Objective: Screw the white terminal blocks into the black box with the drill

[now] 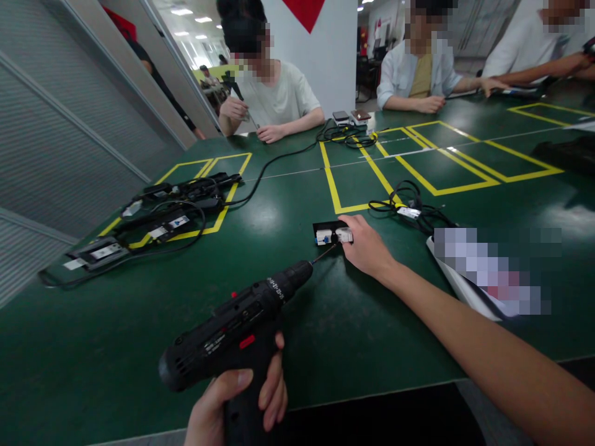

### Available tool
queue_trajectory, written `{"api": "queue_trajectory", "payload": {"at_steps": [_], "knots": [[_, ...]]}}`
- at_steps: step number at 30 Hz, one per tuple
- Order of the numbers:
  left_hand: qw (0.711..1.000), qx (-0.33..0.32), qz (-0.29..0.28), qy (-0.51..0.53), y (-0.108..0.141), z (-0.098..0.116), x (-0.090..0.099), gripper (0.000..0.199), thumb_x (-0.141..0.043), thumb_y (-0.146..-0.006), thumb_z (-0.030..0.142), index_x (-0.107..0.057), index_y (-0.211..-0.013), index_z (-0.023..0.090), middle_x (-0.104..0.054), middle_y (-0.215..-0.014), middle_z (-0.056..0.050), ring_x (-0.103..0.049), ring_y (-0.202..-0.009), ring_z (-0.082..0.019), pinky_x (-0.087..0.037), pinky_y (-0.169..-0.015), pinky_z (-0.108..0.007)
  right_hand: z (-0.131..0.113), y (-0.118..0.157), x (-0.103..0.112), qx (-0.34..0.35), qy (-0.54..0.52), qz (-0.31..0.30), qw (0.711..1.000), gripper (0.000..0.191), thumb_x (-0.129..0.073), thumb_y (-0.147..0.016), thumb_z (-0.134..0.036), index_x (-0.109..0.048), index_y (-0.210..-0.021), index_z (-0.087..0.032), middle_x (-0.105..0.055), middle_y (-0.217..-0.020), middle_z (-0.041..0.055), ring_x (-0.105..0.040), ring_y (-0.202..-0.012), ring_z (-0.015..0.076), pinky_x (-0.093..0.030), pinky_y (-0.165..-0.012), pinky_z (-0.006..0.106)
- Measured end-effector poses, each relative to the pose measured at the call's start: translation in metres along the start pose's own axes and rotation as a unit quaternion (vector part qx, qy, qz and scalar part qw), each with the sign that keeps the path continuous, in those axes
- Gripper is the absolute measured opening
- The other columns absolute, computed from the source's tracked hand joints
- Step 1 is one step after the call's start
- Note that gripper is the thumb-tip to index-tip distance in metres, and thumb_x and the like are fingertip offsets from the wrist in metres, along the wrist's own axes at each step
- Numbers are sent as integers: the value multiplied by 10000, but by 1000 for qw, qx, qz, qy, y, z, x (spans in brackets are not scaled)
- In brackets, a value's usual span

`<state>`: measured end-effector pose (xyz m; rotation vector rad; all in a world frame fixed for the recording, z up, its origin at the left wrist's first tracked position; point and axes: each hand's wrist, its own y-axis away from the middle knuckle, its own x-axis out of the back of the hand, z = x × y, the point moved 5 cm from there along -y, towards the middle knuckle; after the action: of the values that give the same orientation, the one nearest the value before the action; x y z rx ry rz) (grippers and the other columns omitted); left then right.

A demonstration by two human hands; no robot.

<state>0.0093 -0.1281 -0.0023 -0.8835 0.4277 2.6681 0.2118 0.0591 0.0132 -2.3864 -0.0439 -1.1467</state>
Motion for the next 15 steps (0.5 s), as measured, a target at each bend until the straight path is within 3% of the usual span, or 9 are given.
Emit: {"api": "queue_trajectory", "payload": {"at_steps": [15], "knots": [[1000, -9, -13, -3, 1, -1, 2, 364, -428, -814, 324, -456, -1117, 124, -483, -583, -6, -489, -441, -150, -420, -502, -332, 1, 0, -1, -1, 1, 0, 1000, 512, -480, -745, -65, -461, -1250, -149, -527, -1150, 129, -551, -1016, 254, -467, -891, 395]]}}
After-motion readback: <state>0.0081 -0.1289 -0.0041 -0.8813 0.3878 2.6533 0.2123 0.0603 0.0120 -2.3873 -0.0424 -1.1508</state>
